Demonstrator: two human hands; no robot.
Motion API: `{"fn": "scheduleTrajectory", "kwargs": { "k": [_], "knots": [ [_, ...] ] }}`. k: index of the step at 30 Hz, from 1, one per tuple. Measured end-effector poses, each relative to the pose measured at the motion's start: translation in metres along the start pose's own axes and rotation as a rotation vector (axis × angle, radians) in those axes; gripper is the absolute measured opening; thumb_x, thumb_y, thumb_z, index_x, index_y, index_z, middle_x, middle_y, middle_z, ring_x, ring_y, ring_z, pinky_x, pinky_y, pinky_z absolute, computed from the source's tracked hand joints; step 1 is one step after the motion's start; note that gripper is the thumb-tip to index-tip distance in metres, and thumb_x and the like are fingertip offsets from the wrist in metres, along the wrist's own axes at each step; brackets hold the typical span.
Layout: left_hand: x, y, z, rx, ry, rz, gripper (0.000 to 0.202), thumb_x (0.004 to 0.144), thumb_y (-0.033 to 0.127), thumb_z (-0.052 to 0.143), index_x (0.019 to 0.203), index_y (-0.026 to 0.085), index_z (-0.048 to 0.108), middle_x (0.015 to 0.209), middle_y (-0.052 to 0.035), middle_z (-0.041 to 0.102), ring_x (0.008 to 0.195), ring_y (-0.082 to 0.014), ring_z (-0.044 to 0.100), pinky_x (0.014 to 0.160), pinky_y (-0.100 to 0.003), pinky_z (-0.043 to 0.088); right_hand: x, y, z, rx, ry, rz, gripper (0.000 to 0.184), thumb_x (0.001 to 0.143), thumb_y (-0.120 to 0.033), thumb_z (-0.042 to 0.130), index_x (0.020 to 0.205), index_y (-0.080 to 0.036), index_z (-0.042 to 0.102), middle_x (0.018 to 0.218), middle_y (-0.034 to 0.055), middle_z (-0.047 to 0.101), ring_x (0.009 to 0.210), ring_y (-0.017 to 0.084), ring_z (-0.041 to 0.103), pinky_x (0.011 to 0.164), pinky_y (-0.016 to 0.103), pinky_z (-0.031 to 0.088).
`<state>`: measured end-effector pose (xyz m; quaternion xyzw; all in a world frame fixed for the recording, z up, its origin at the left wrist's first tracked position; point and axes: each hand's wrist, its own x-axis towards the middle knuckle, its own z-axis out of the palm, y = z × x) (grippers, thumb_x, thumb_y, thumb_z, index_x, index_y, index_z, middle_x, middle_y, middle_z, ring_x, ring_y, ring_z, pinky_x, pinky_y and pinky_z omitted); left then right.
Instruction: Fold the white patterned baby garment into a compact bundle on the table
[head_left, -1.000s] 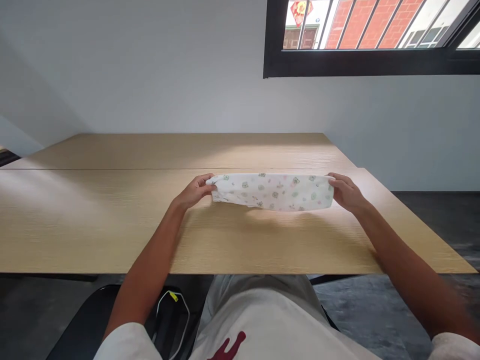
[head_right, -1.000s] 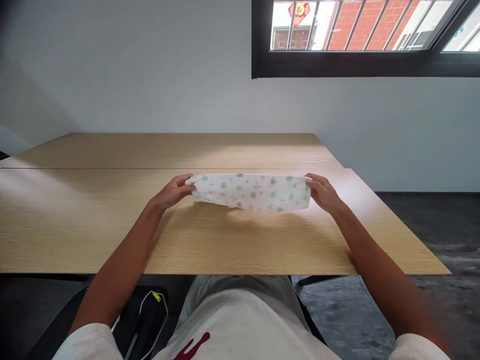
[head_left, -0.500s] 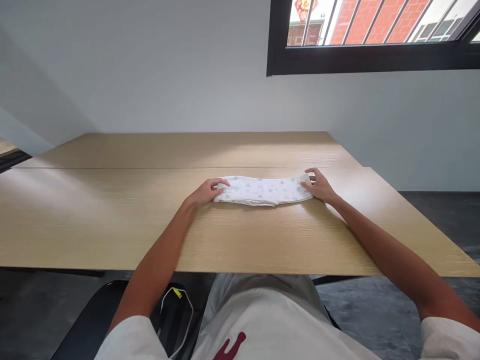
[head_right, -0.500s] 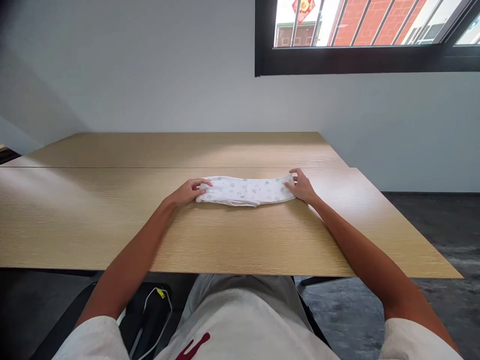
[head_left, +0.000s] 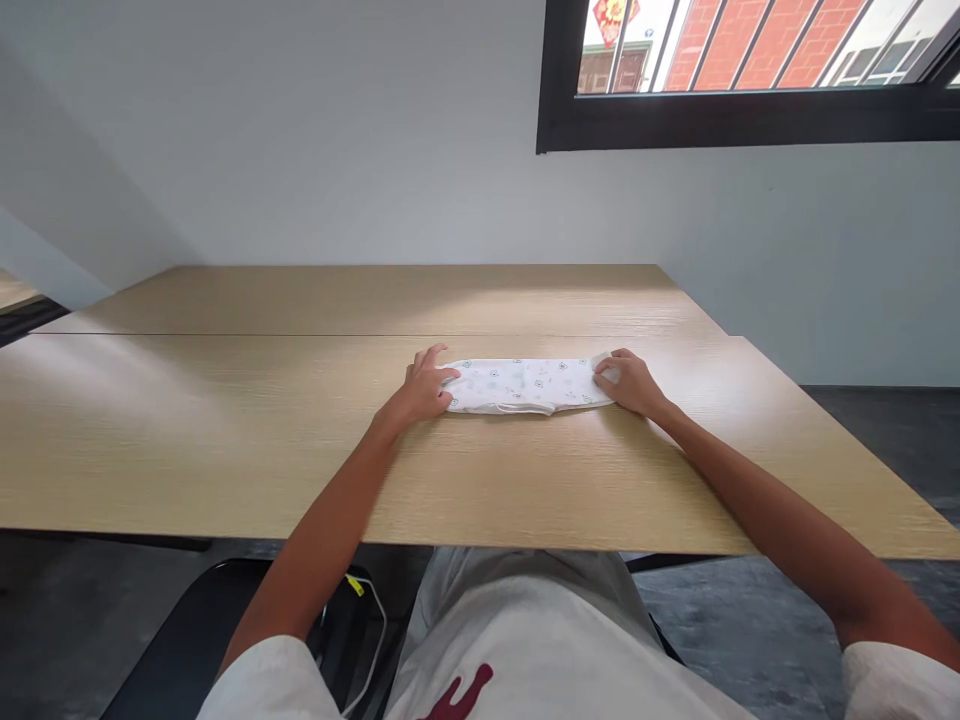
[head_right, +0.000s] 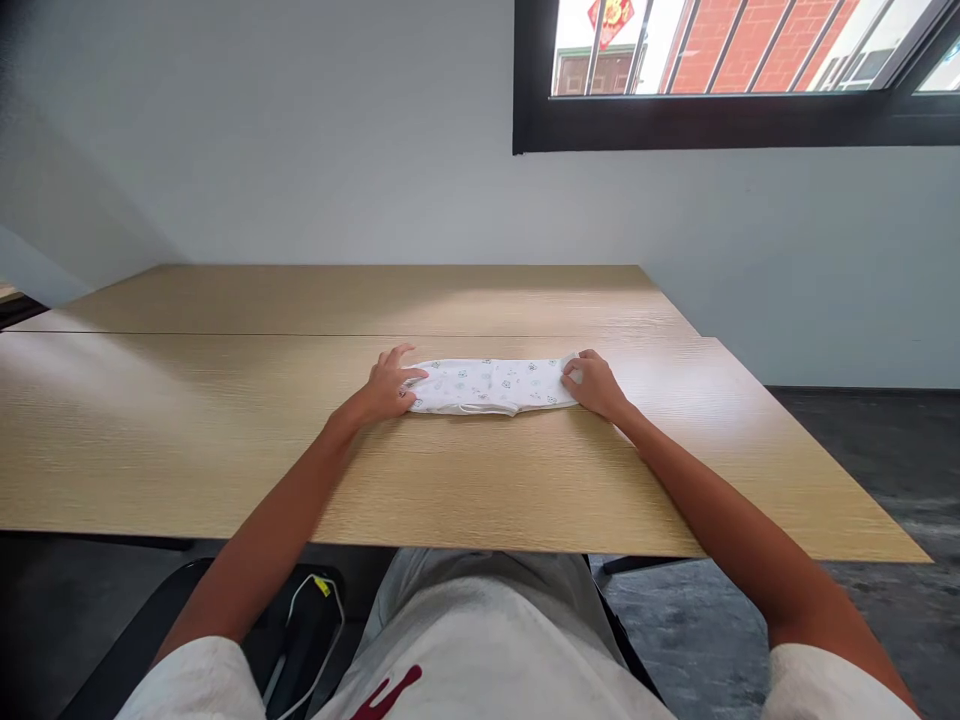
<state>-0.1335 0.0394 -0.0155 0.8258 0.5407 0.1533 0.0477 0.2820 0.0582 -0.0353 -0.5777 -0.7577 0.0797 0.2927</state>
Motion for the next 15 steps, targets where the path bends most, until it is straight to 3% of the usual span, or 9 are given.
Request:
{"fn": "scheduleTrajectory", "kwargs": {
  "k": [3,5,7,9,11,15],
  "knots": [
    [0.001,0.014,0.005,0.066,0.037,0.104,0.048,0.076,0.013,0.048,0.119,0.020,0.068,0.152,-0.0109,0.035,0.145,-0.0330,0.025,0.118,-0.055,0.027,-0.008,-0.009,0.000,-0.157,-0.025,-0.006,0.025,0.085,-0.031,0.054,0.092,-0.016,0.073,0.125,0.0183,0.055,0.094,0.026,0.062,0.086,0.042,0.052],
    [0.003,0.027,0.008,0.015,-0.007,0.210,0.050,0.080,0.014,0.044,0.126,0.018,0.064,0.150,-0.0103,0.042,0.145,-0.0271,0.029,0.122,-0.049,0.024,-0.013,-0.017,-0.002,-0.282,-0.009,-0.050,0.029,0.088,-0.034,0.053,0.098,-0.014,0.072,0.140,0.0211,0.045,0.109,0.033,0.058,0.086,0.047,0.052],
    [0.004,0.041,0.013,-0.052,-0.073,0.259,0.052,0.088,0.019,0.039,0.137,0.017,0.055,0.153,-0.0092,0.040,0.146,-0.0230,0.029,0.125,-0.043,0.021,-0.017,-0.024,-0.006,-0.387,0.032,-0.141,0.034,0.090,-0.037,0.052,0.103,-0.013,0.072,0.150,0.0218,0.036,0.130,0.041,0.043,0.092,0.054,0.048],
    [0.004,0.053,0.019,-0.087,-0.143,0.212,0.055,0.097,0.030,0.031,0.148,0.013,0.042,0.159,-0.0107,0.032,0.150,-0.0236,0.023,0.126,-0.042,0.018,-0.020,-0.032,-0.008,-0.416,0.032,-0.227,0.039,0.093,-0.039,0.049,0.112,-0.012,0.070,0.154,0.0216,0.034,0.138,0.042,0.035,0.102,0.060,0.040],
    [0.007,0.062,0.024,-0.074,-0.220,0.132,0.062,0.101,0.042,0.024,0.153,0.010,0.031,0.163,-0.0138,0.024,0.153,-0.0287,0.014,0.125,-0.047,0.015,-0.019,-0.040,-0.004,-0.369,-0.035,-0.279,0.043,0.096,-0.039,0.045,0.122,-0.012,0.066,0.153,0.0211,0.038,0.138,0.039,0.039,0.109,0.060,0.034],
    [0.029,0.078,0.029,-0.026,-0.319,0.093,0.063,0.102,0.047,0.020,0.150,0.010,0.036,0.162,-0.0168,0.023,0.153,-0.0339,0.011,0.123,-0.053,0.016,0.000,-0.062,0.024,-0.191,-0.189,-0.321,0.051,0.099,-0.040,0.037,0.134,-0.009,0.057,0.152,0.0208,0.041,0.140,0.036,0.041,0.114,0.058,0.032]
  ]
}}
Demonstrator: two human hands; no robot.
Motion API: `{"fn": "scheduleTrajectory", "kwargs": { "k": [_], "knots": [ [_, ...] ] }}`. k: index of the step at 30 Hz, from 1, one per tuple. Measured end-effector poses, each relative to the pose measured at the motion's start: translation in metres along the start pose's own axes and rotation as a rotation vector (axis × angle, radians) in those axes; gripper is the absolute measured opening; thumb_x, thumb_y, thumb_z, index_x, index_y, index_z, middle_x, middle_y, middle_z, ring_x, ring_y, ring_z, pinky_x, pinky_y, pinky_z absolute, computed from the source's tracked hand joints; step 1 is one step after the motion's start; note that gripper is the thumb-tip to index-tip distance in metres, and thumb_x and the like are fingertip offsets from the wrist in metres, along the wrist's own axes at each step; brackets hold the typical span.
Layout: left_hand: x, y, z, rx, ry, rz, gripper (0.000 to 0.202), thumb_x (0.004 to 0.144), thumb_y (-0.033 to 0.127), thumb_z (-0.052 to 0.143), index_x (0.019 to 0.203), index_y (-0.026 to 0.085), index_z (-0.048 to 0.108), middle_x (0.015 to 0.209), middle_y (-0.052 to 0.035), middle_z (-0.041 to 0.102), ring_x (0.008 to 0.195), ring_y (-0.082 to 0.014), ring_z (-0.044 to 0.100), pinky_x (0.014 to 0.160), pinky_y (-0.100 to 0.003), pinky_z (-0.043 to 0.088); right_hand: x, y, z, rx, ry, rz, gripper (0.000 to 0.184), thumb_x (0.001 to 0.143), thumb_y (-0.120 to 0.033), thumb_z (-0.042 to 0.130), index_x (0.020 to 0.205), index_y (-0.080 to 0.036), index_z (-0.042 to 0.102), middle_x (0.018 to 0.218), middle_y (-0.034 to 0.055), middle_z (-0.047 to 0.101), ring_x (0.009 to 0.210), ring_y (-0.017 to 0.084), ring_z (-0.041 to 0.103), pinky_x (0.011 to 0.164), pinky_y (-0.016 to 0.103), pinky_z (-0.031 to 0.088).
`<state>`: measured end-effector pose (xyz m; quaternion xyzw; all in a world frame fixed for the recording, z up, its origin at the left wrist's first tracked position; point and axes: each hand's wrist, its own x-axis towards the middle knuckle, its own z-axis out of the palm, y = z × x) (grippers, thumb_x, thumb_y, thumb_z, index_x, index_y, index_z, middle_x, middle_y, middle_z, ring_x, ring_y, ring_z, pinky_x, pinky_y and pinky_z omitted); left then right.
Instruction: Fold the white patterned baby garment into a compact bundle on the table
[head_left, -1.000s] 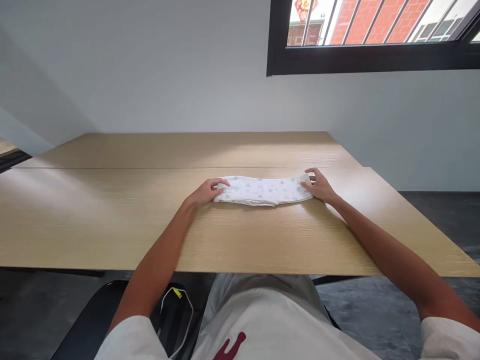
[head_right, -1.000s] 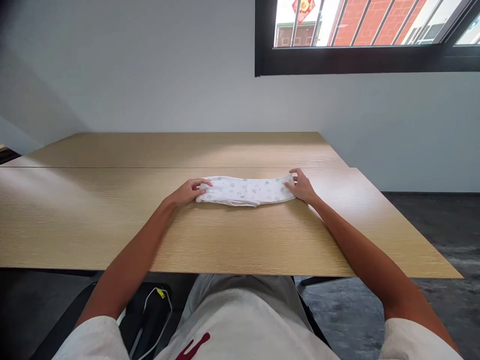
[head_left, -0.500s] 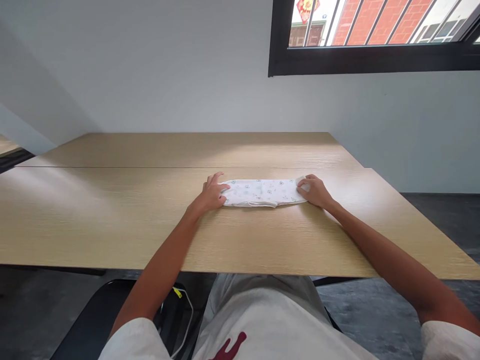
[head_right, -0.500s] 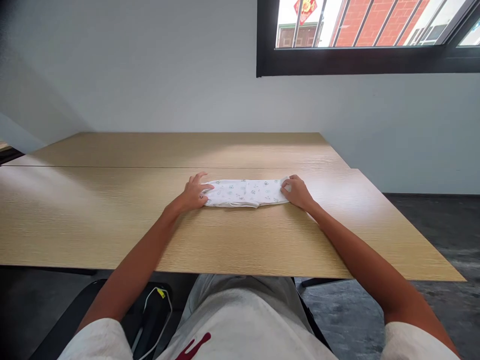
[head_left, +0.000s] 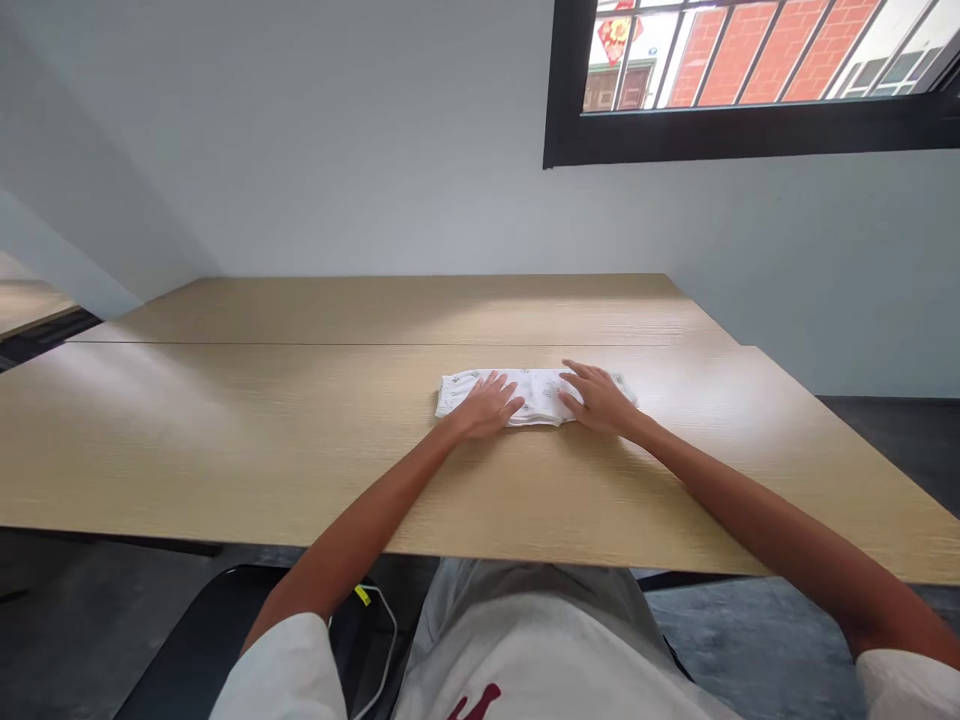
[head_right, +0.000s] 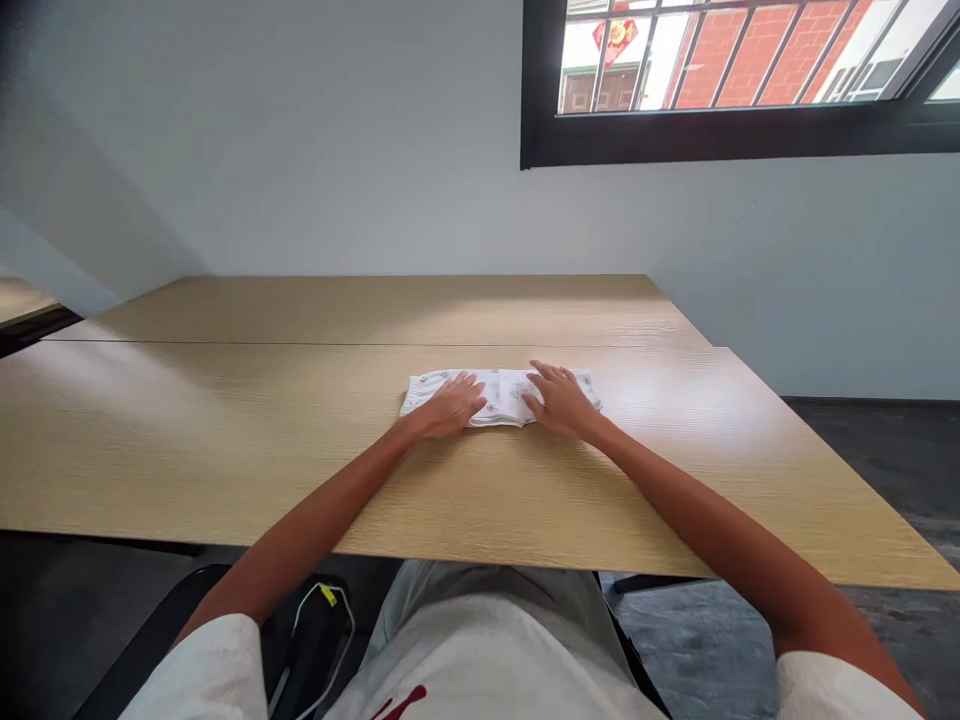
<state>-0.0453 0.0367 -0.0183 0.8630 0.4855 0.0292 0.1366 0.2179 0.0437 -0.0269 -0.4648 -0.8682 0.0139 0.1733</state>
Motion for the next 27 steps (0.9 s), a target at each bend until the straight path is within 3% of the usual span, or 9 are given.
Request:
{"fn": "scheduleTrajectory", "kwargs": {
  "k": [5,8,12,16,23,27],
  "knots": [
    [0.036,0.019,0.003,0.074,0.017,0.019,0.057,0.098,0.026,0.029,0.149,0.001,0.032,0.158,-0.0217,0.030,0.150,-0.0280,0.024,0.123,-0.044,0.023,0.051,-0.022,0.033,0.240,-0.040,-0.074,0.046,0.097,-0.025,0.032,0.134,-0.010,0.055,0.146,0.0179,0.051,0.138,0.027,0.045,0.115,0.045,0.038],
    [0.038,0.025,0.017,0.094,0.054,-0.004,0.062,0.098,0.027,0.025,0.153,-0.003,0.021,0.160,-0.0229,0.023,0.151,-0.0293,0.019,0.124,-0.045,0.019,0.057,-0.028,0.045,0.247,-0.044,-0.089,0.049,0.096,-0.021,0.029,0.139,-0.012,0.050,0.145,0.0164,0.051,0.137,0.026,0.047,0.115,0.046,0.038],
    [0.025,0.027,0.028,0.115,0.116,-0.019,0.065,0.099,0.033,0.023,0.155,0.000,0.021,0.163,-0.0184,0.020,0.153,-0.0318,0.013,0.124,-0.053,0.012,0.042,-0.023,0.044,0.207,-0.113,-0.092,0.059,0.099,-0.039,0.032,0.149,-0.008,0.036,0.154,0.0194,0.039,0.146,0.031,0.032,0.121,0.051,0.026],
    [0.015,0.022,0.027,0.080,0.114,-0.052,0.065,0.100,0.044,0.023,0.157,0.013,0.021,0.164,-0.0113,0.018,0.153,-0.0330,0.010,0.121,-0.063,0.008,0.025,-0.010,0.032,0.077,-0.246,-0.092,0.070,0.101,-0.052,0.021,0.155,-0.009,0.025,0.162,0.0163,0.022,0.152,0.029,0.017,0.123,0.052,0.018],
    [-0.013,-0.012,0.017,0.091,0.133,-0.141,0.077,0.098,0.059,0.024,0.156,0.010,0.021,0.164,-0.0143,0.019,0.153,-0.0321,0.010,0.124,-0.051,0.008,-0.011,0.036,0.008,-0.055,-0.220,0.102,0.084,0.096,-0.071,0.021,0.157,-0.013,0.023,0.163,0.0152,0.018,0.152,0.031,0.016,0.123,0.052,0.017],
    [-0.019,-0.020,0.014,0.106,0.099,-0.180,0.080,0.097,0.060,0.024,0.156,0.006,0.019,0.164,-0.0159,0.016,0.154,-0.0304,0.009,0.125,-0.047,0.008,-0.024,0.057,-0.001,-0.101,-0.210,0.201,0.085,0.094,-0.072,0.023,0.155,-0.012,0.026,0.162,0.0152,0.022,0.151,0.031,0.018,0.122,0.051,0.020]
  ]
}}
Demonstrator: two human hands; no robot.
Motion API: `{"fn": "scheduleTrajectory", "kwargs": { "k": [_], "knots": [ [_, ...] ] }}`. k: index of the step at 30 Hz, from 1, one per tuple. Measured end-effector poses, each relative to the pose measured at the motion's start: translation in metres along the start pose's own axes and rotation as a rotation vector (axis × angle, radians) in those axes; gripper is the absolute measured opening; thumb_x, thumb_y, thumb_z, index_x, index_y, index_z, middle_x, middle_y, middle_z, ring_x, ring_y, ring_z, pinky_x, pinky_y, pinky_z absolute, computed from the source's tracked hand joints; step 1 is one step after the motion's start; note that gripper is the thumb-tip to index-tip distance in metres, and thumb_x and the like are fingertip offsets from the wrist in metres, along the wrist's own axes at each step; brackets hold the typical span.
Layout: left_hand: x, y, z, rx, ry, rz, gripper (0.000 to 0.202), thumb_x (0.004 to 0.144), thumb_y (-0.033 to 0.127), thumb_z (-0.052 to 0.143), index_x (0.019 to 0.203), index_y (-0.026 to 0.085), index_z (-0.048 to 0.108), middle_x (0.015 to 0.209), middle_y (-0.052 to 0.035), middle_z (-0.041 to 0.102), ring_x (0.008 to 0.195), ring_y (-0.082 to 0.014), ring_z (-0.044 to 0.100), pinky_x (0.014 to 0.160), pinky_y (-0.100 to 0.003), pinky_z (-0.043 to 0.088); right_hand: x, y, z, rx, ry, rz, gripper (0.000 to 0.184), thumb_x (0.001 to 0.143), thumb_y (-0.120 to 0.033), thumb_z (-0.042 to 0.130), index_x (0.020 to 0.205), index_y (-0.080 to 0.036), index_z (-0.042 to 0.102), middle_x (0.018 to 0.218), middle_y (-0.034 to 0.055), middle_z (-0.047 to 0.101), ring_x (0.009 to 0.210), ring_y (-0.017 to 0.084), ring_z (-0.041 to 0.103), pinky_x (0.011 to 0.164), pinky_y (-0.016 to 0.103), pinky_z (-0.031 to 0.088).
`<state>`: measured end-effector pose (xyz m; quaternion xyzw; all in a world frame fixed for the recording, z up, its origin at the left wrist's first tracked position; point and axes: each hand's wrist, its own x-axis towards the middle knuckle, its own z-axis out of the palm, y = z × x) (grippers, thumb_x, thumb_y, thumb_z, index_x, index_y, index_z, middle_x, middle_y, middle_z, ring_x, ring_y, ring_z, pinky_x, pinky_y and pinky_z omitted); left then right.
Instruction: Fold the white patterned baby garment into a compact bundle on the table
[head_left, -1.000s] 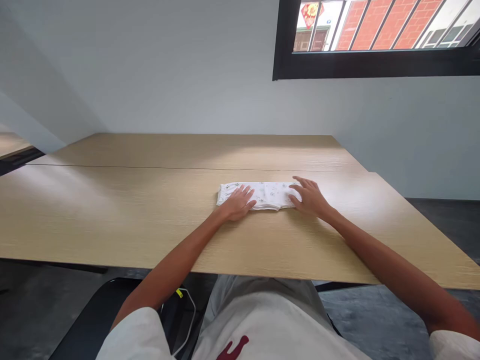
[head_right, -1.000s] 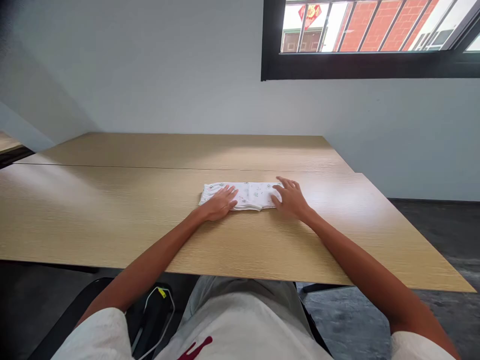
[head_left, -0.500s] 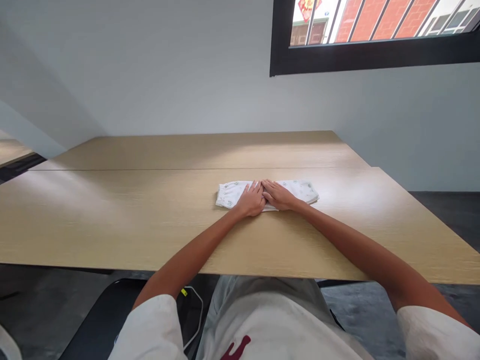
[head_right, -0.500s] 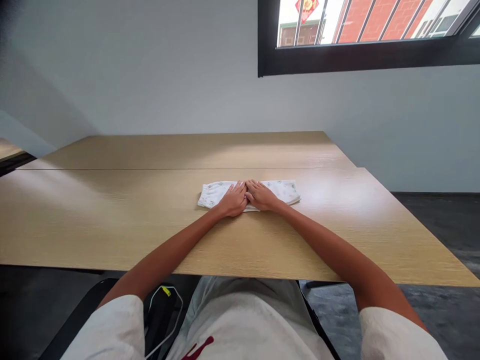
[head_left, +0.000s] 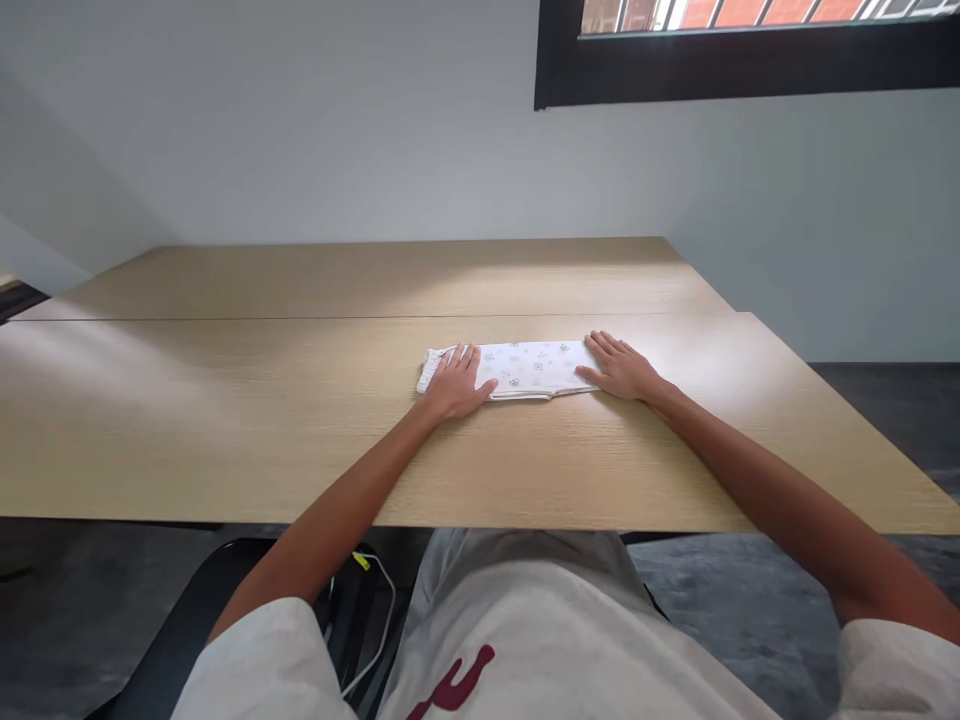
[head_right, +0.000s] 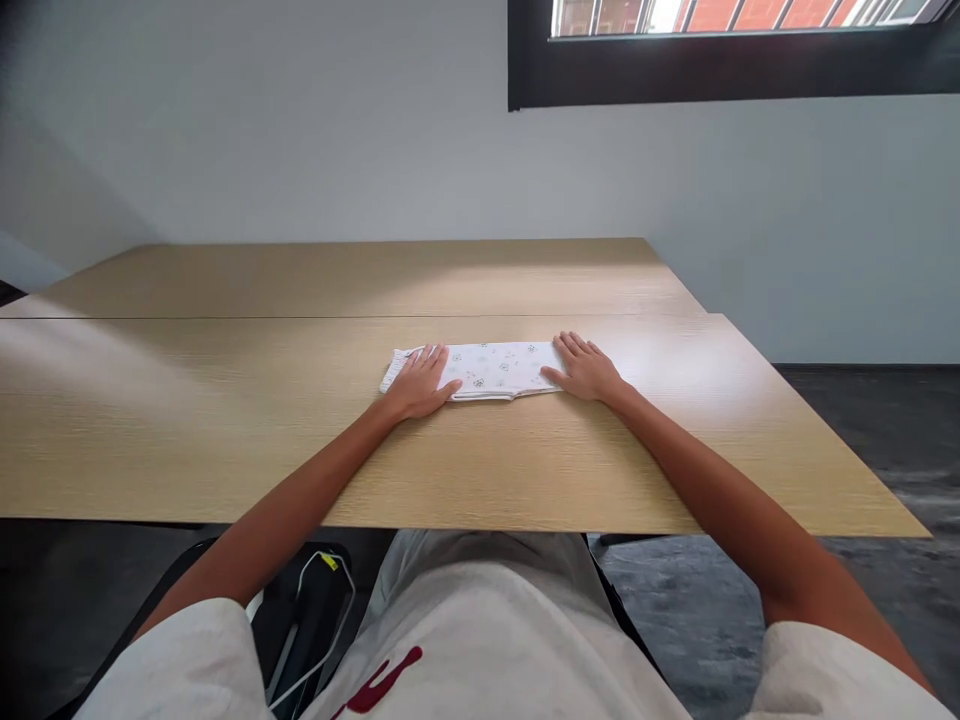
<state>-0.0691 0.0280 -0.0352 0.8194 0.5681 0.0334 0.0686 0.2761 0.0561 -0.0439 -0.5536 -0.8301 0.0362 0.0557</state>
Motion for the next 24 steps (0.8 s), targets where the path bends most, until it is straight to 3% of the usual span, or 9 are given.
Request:
{"fn": "scheduleTrajectory", "kwargs": {
  "k": [4,8,12,14,16,19,21,24],
  "knots": [
    [0.004,0.000,-0.001,0.009,-0.009,0.008,0.082,0.097,0.060,0.026,0.156,0.003,0.019,0.164,-0.0167,0.016,0.154,-0.0306,0.008,0.125,-0.047,0.008,0.000,0.008,-0.007,0.013,-0.042,0.004,0.082,0.094,-0.070,0.025,0.154,-0.014,0.028,0.162,0.0142,0.023,0.150,0.033,0.021,0.120,0.054,0.023],
    [0.007,-0.013,-0.006,-0.013,-0.012,0.096,0.078,0.098,0.057,0.028,0.154,0.003,0.023,0.163,-0.0188,0.017,0.153,-0.0304,0.010,0.125,-0.047,0.012,-0.007,0.008,-0.024,-0.001,-0.049,-0.022,0.075,0.091,-0.068,0.036,0.146,-0.018,0.041,0.152,0.0176,0.043,0.137,0.037,0.042,0.107,0.055,0.039],
    [0.009,-0.029,-0.012,-0.051,0.067,0.196,0.065,0.095,0.055,0.040,0.144,0.012,0.045,0.160,-0.0170,0.027,0.151,-0.0322,0.017,0.121,-0.049,0.024,-0.023,0.003,-0.046,0.078,-0.083,-0.032,0.061,0.083,-0.063,0.053,0.130,-0.024,0.052,0.115,0.0147,0.064,0.095,0.031,0.063,0.078,0.042,0.051],
    [0.009,-0.033,-0.015,-0.054,0.130,0.218,0.052,0.094,0.048,0.044,0.132,0.016,0.056,0.151,-0.0143,0.041,0.144,-0.0315,0.030,0.118,-0.049,0.030,-0.028,0.000,-0.053,0.183,-0.188,-0.073,0.046,0.085,-0.054,0.054,0.121,-0.025,0.053,0.088,0.0074,0.065,0.069,0.022,0.059,0.063,0.035,0.046],
    [0.009,-0.036,-0.017,-0.036,0.166,0.209,0.044,0.093,0.040,0.044,0.126,0.017,0.061,0.141,-0.0132,0.051,0.136,-0.0299,0.039,0.116,-0.048,0.034,-0.030,-0.005,-0.059,0.316,-0.270,-0.142,0.032,0.087,-0.045,0.052,0.112,-0.025,0.053,0.070,0.0008,0.057,0.057,0.017,0.049,0.056,0.031,0.040],
    [0.009,-0.038,-0.019,0.004,0.160,0.188,0.043,0.090,0.027,0.042,0.127,0.015,0.061,0.138,-0.0120,0.055,0.136,-0.0283,0.041,0.120,-0.046,0.030,-0.031,-0.012,-0.067,0.534,-0.308,-0.258,0.019,0.089,-0.041,0.052,0.093,-0.023,0.055,0.068,-0.0014,0.051,0.058,0.014,0.043,0.055,0.028,0.036],
    [0.007,-0.039,-0.020,0.023,0.128,0.179,0.046,0.090,0.026,0.041,0.131,0.016,0.059,0.143,-0.0102,0.054,0.142,-0.0286,0.036,0.124,-0.050,0.021,-0.032,-0.015,-0.074,0.672,-0.358,-0.302,0.022,0.090,-0.042,0.053,0.085,-0.021,0.057,0.071,-0.0013,0.053,0.059,0.012,0.043,0.055,0.026,0.036],
    [0.004,-0.039,-0.022,0.008,0.055,0.174,0.050,0.096,0.035,0.037,0.141,0.020,0.051,0.153,-0.0068,0.045,0.149,-0.0290,0.024,0.124,-0.057,0.010,-0.038,-0.020,-0.086,0.914,-0.564,-0.365,0.027,0.087,-0.044,0.062,0.094,-0.018,0.061,0.084,0.0029,0.064,0.070,0.014,0.057,0.061,0.027,0.046]
  ]
}}
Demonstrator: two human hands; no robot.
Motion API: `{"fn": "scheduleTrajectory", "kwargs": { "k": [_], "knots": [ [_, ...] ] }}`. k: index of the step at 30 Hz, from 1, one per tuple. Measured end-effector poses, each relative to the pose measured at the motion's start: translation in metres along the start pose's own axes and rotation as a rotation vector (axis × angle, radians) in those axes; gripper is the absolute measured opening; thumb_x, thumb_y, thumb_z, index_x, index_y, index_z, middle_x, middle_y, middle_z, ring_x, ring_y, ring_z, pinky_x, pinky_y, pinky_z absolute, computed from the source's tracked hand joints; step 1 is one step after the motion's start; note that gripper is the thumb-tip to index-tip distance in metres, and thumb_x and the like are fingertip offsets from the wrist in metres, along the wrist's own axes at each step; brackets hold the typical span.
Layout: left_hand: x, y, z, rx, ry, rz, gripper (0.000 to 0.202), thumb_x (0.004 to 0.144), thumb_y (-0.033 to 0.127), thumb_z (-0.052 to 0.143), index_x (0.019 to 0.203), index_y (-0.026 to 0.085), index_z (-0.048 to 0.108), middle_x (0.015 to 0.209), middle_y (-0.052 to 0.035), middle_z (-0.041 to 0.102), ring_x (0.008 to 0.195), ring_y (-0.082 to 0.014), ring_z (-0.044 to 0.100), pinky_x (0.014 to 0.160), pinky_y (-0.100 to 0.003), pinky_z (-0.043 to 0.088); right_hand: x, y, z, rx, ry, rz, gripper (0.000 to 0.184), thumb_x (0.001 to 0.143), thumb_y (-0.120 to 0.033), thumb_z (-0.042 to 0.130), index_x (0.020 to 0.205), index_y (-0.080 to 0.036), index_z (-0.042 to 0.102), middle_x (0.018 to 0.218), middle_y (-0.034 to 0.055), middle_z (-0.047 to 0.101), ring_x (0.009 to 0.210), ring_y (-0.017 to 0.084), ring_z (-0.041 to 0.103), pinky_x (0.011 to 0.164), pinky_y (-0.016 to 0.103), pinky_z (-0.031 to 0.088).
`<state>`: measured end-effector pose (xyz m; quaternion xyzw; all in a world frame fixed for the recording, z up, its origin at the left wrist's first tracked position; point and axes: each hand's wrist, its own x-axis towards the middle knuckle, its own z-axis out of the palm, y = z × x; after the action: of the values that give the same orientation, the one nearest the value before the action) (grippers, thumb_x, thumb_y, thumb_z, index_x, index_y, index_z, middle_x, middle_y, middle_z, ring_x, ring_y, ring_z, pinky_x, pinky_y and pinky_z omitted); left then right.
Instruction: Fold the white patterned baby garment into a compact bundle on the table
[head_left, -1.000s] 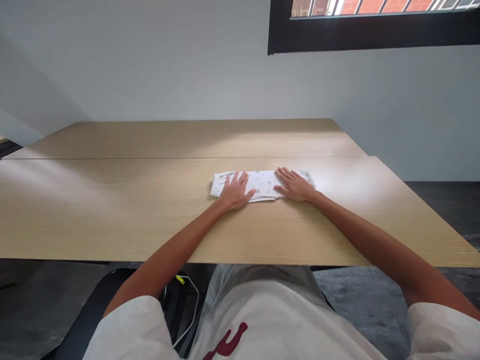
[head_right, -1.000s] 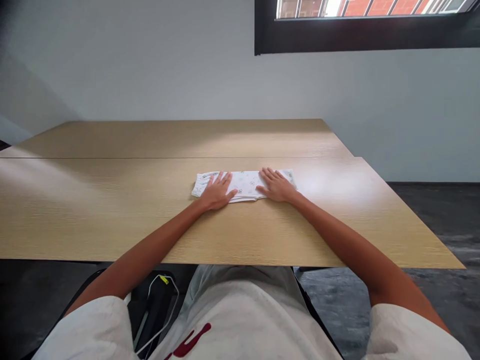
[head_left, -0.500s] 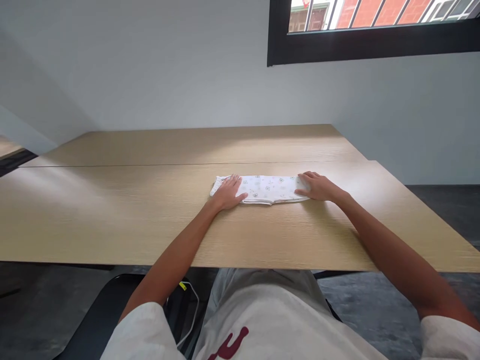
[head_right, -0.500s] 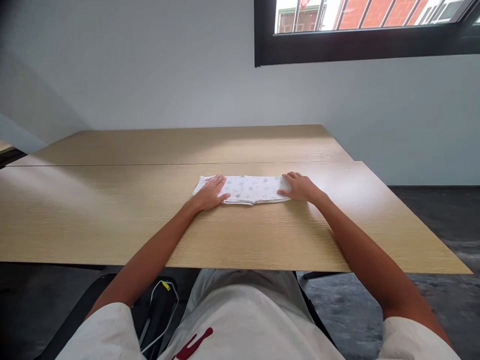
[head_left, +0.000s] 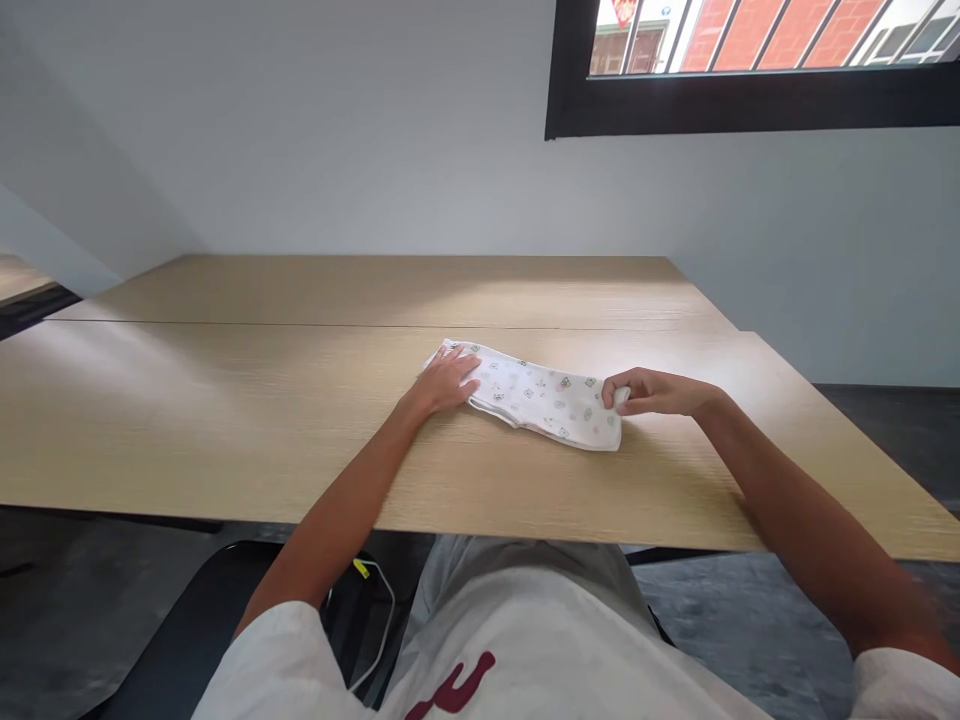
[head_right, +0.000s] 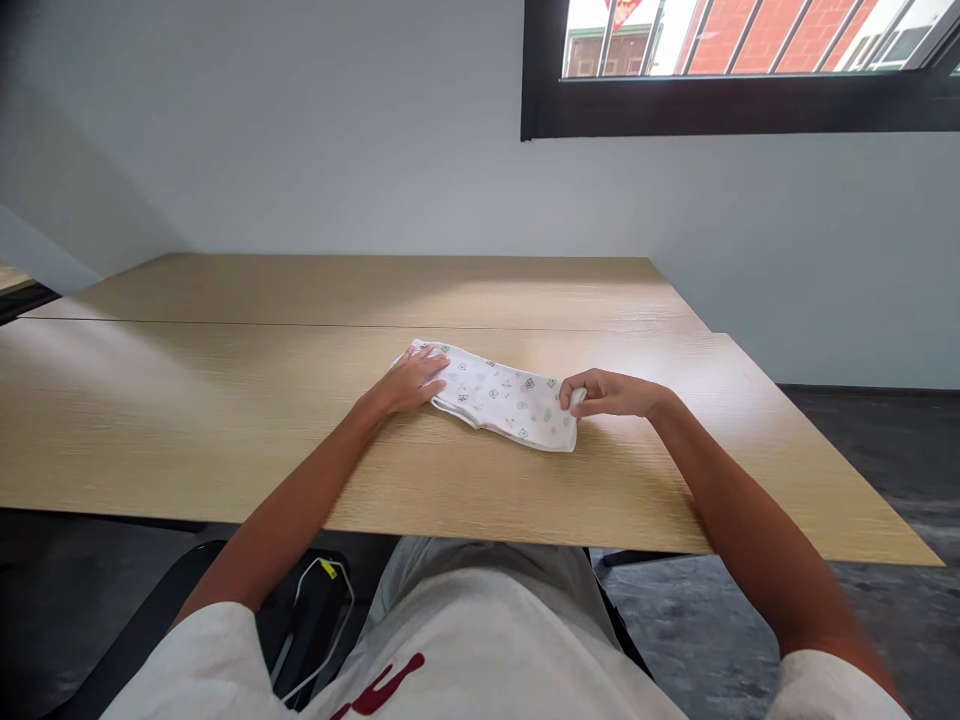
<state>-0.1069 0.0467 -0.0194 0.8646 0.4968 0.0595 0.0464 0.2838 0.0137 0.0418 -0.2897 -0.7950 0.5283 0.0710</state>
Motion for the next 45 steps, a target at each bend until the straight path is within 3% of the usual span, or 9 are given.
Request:
{"fn": "scheduleTrajectory", "kwargs": {
  "k": [4,9,13,18,25,31,34,37,45],
  "knots": [
    [-0.003,0.005,-0.002,-0.030,-0.093,0.009,0.054,0.099,0.039,0.032,0.151,0.028,0.038,0.162,-0.0028,0.029,0.153,-0.0303,0.010,0.120,-0.066,-0.001,0.002,-0.013,0.013,0.186,-0.088,-0.064,0.039,0.083,-0.044,0.070,0.109,-0.017,0.061,0.114,0.0126,0.068,0.101,0.022,0.066,0.083,0.036,0.055],
    [-0.004,0.016,-0.006,-0.009,-0.137,0.053,0.060,0.094,0.034,0.039,0.154,0.030,0.033,0.163,-0.0025,0.024,0.153,-0.0329,0.005,0.116,-0.070,-0.005,0.019,-0.020,0.048,0.073,0.184,-0.081,0.030,0.088,-0.043,0.065,0.102,-0.017,0.059,0.088,0.0075,0.072,0.069,0.015,0.068,0.064,0.029,0.054],
    [-0.005,0.036,-0.006,-0.053,-0.170,0.193,0.062,0.092,0.034,0.044,0.154,0.032,0.032,0.163,-0.0004,0.024,0.154,-0.0332,0.001,0.115,-0.071,-0.005,0.024,-0.025,0.066,-0.226,0.414,-0.127,0.023,0.092,-0.043,0.058,0.097,-0.021,0.061,0.062,-0.0021,0.061,0.047,0.010,0.051,0.048,0.025,0.039],
    [-0.010,0.078,-0.001,-0.141,-0.188,0.479,0.062,0.090,0.035,0.051,0.151,0.032,0.039,0.161,0.0004,0.029,0.154,-0.0321,-0.005,0.119,-0.065,-0.006,0.026,-0.029,0.070,-0.590,0.727,-0.259,0.028,0.089,-0.049,0.061,0.083,-0.022,0.067,0.065,0.0021,0.057,0.058,0.015,0.050,0.056,0.029,0.038],
    [-0.024,0.111,0.008,-0.286,-0.220,0.635,0.045,0.087,0.030,0.055,0.130,0.022,0.063,0.143,-0.0085,0.055,0.138,-0.0327,0.041,0.124,-0.046,0.024,0.049,-0.003,0.072,-0.292,0.827,-0.152,0.045,0.088,-0.055,0.059,0.062,-0.021,0.043,0.063,-0.0004,0.044,0.058,0.013,0.040,0.051,0.027,0.031],
    [-0.008,0.080,0.002,-0.390,0.029,0.631,0.035,0.084,0.016,0.049,0.109,0.023,0.072,0.121,-0.0077,0.069,0.131,-0.0284,0.050,0.119,-0.047,0.033,0.072,0.025,0.073,-0.275,0.823,0.031,0.044,0.088,-0.054,0.055,0.064,-0.020,0.042,0.058,-0.0034,0.041,0.056,0.011,0.035,0.051,0.026,0.026],
    [-0.005,0.056,-0.006,-0.519,0.351,0.390,0.028,0.085,0.012,0.044,0.085,0.020,0.071,0.091,-0.0061,0.072,0.104,-0.0232,0.063,0.097,-0.041,0.051,0.074,0.026,0.073,-0.340,0.819,0.026,0.038,0.087,-0.048,0.056,0.064,-0.020,0.045,0.057,-0.0035,0.043,0.055,0.011,0.037,0.052,0.027,0.027],
    [-0.010,0.053,-0.013,-0.524,0.558,0.248,0.021,0.090,0.019,0.046,0.089,0.018,0.068,0.091,-0.0065,0.070,0.093,-0.0211,0.063,0.090,-0.039,0.052,0.073,0.026,0.074,-0.313,0.821,0.016,0.023,0.085,-0.042,0.058,0.080,-0.019,0.057,0.060,-0.0035,0.048,0.056,0.012,0.041,0.053,0.026,0.032],
    [-0.019,0.104,-0.004,-0.377,0.069,0.692,0.050,0.089,0.045,0.059,0.133,0.022,0.057,0.141,-0.0097,0.057,0.138,-0.0300,0.042,0.120,-0.048,0.028,0.075,0.036,0.072,-0.238,0.843,-0.040,0.031,0.083,-0.040,0.061,0.106,-0.020,0.056,0.096,0.0058,0.062,0.062,0.013,0.055,0.052,0.027,0.042]
  ]
}}
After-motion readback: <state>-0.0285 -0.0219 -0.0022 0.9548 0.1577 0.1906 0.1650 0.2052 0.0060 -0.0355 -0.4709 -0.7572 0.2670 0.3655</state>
